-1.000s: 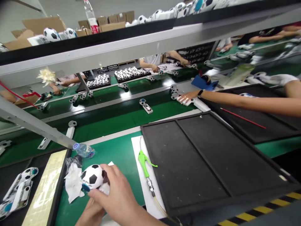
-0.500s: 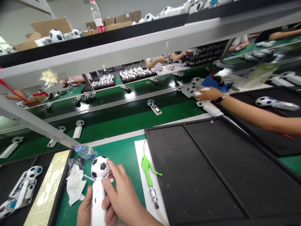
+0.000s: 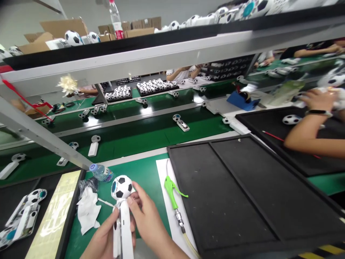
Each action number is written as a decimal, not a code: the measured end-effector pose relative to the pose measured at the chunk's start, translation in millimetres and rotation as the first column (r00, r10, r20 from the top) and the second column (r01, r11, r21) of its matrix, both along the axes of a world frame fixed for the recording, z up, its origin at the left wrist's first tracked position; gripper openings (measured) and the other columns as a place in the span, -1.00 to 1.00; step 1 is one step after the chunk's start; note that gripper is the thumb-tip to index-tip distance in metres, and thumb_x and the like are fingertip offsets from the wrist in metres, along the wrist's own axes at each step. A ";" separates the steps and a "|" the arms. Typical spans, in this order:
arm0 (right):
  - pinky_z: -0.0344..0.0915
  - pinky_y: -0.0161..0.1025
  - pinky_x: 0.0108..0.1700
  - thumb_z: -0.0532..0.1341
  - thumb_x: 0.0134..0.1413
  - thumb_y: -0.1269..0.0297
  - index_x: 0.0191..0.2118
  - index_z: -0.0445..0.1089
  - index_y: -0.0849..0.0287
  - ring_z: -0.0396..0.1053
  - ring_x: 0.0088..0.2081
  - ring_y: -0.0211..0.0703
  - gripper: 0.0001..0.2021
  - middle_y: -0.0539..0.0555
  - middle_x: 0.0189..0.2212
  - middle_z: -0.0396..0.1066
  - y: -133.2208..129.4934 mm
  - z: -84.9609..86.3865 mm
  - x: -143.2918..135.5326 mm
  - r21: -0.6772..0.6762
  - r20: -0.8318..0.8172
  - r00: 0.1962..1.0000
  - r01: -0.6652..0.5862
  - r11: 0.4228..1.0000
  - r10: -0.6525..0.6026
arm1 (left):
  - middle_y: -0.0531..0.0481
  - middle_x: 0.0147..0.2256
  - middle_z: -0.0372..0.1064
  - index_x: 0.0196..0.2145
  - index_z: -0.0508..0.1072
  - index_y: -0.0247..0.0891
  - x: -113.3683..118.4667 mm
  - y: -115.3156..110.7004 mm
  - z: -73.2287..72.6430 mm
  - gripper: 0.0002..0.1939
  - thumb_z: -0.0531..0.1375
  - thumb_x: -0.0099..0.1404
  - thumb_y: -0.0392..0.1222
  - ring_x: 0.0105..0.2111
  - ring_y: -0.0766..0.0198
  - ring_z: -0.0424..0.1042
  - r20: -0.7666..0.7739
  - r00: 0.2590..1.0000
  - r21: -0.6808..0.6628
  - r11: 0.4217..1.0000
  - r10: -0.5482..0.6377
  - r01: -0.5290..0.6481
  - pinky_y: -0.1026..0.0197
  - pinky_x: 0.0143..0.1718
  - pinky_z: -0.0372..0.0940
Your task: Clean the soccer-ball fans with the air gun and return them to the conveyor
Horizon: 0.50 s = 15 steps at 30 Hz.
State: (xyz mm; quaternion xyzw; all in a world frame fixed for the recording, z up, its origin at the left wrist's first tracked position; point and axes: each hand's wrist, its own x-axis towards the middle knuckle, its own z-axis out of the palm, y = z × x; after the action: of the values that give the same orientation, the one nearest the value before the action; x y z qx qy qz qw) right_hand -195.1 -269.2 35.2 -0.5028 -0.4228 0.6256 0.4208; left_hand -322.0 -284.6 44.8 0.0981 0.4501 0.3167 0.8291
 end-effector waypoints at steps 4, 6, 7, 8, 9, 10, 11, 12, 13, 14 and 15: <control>0.23 -0.12 -0.01 0.06 0.13 0.15 0.17 0.06 0.14 0.33 -0.13 -0.14 -0.50 0.10 -0.18 0.34 -6.2 -1.1 -20.9 0.029 -0.041 0.999 -0.002 1.000 0.003 | 0.01 -0.62 0.32 -0.50 0.43 -0.38 -22.5 -3.4 0.4 -0.49 0.27 -0.06 0.22 -0.66 0.29 0.33 0.150 0.988 -0.007 0.999 -0.039 0.040 0.27 -0.61 0.21; 0.23 -0.10 -0.01 0.06 0.13 0.15 0.17 0.05 0.14 0.34 -0.14 -0.14 -0.50 0.09 -0.20 0.35 -9.8 0.5 -32.9 0.041 -0.041 0.999 -0.012 0.999 0.013 | 0.00 -0.64 0.31 -0.52 0.43 -0.39 -36.6 -5.7 -1.4 -0.47 0.21 0.01 0.25 -0.68 0.33 0.31 0.254 0.964 0.031 0.996 -0.084 0.079 0.32 -0.64 0.16; 0.24 -0.10 -0.01 0.06 0.13 0.16 0.17 0.05 0.13 0.34 -0.14 -0.14 -0.50 0.09 -0.20 0.35 -11.6 1.7 -38.9 0.043 -0.037 0.999 -0.016 0.999 0.017 | -0.02 -0.64 0.31 -0.51 0.43 -0.40 -43.8 -6.9 -2.4 -0.46 0.18 0.05 0.25 -0.68 0.34 0.31 0.289 0.952 0.053 0.994 -0.105 0.094 0.34 -0.65 0.14; 0.24 -0.10 -0.02 0.06 0.13 0.16 0.17 0.05 0.13 0.34 -0.15 -0.14 -0.51 0.10 -0.20 0.35 -13.3 3.2 -44.9 0.045 -0.031 0.999 -0.019 0.999 0.020 | -0.03 -0.64 0.32 -0.50 0.43 -0.40 -50.8 -8.3 -3.2 -0.46 0.16 0.07 0.25 -0.68 0.34 0.30 0.314 0.942 0.070 0.992 -0.121 0.104 0.35 -0.65 0.13; 0.24 -0.10 -0.02 0.06 0.12 0.16 0.17 0.05 0.14 0.34 -0.15 -0.14 -0.50 0.10 -0.19 0.35 -15.0 4.7 -50.7 0.046 -0.022 0.999 -0.022 0.999 0.023 | -0.03 -0.64 0.32 -0.49 0.43 -0.39 -57.5 -9.7 -3.8 -0.46 0.14 0.08 0.25 -0.68 0.35 0.30 0.331 0.935 0.082 0.991 -0.130 0.109 0.35 -0.65 0.13; 0.24 -0.10 -0.02 0.07 0.12 0.17 0.17 0.05 0.14 0.34 -0.15 -0.14 -0.50 0.10 -0.19 0.35 -16.5 6.1 -56.2 0.046 -0.013 1.000 -0.025 0.999 0.025 | -0.03 -0.64 0.31 -0.50 0.42 -0.39 -63.7 -11.1 -3.9 -0.46 0.14 0.08 0.26 -0.68 0.34 0.30 0.344 0.929 0.086 0.990 -0.138 0.115 0.35 -0.65 0.13; 0.24 -0.10 -0.02 0.07 0.12 0.17 0.17 0.05 0.15 0.35 -0.15 -0.13 -0.50 0.11 -0.19 0.35 -17.9 7.3 -61.6 0.047 -0.004 1.000 -0.028 0.998 0.028 | -0.02 -0.65 0.31 -0.51 0.41 -0.39 -69.4 -12.6 -3.5 -0.46 0.15 0.07 0.26 -0.68 0.34 0.30 0.352 0.926 0.084 0.990 -0.140 0.118 0.35 -0.66 0.13; 0.23 -0.09 -0.02 0.07 0.12 0.17 0.17 0.04 0.16 0.35 -0.15 -0.13 -0.49 0.11 -0.19 0.35 -19.2 8.1 -66.5 0.052 0.003 1.000 -0.030 0.998 0.030 | -0.01 -0.65 0.30 -0.52 0.40 -0.38 -74.4 -14.0 -2.3 -0.47 0.17 0.05 0.25 -0.69 0.34 0.30 0.352 0.927 0.072 0.991 -0.130 0.111 0.34 -0.66 0.13; 0.23 -0.09 -0.02 0.06 0.13 0.15 0.17 0.04 0.18 0.35 -0.15 -0.13 -0.49 0.12 -0.19 0.35 -20.3 8.3 -71.0 0.057 0.003 0.999 -0.032 0.998 0.032 | 0.00 -0.64 0.31 -0.51 0.39 -0.37 -78.9 -15.3 -0.1 -0.50 0.20 0.03 0.23 -0.69 0.34 0.30 0.341 0.934 0.048 0.994 -0.105 0.094 0.34 -0.67 0.13; 0.22 -0.08 -0.01 0.05 0.13 0.13 0.17 0.03 0.19 0.35 -0.15 -0.12 -0.49 0.12 -0.20 0.35 -21.3 8.0 -75.1 0.061 0.000 0.999 -0.034 0.998 0.034 | 0.03 -0.63 0.31 -0.50 0.38 -0.36 -82.9 -16.5 3.2 -0.53 0.23 0.01 0.20 -0.70 0.35 0.30 0.312 0.948 0.016 0.998 -0.069 0.068 0.34 -0.67 0.13; 0.22 -0.08 -0.01 0.05 0.13 0.10 0.17 0.03 0.19 0.35 -0.16 -0.12 -0.48 0.12 -0.21 0.35 -22.1 7.0 -78.6 0.064 -0.008 0.999 -0.034 0.997 0.035 | 0.05 -0.63 0.31 -0.50 0.37 -0.34 -86.4 -17.5 7.5 -0.55 0.26 -0.02 0.17 -0.71 0.35 0.29 0.259 0.965 -0.011 0.999 -0.037 0.041 0.34 -0.68 0.13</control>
State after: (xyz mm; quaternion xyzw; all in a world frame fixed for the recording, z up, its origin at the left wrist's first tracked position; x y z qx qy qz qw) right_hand -273.7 -291.3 42.2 -0.4790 -0.4493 0.6213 0.4274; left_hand -408.5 -302.1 52.3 0.0579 0.3388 0.3068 0.8875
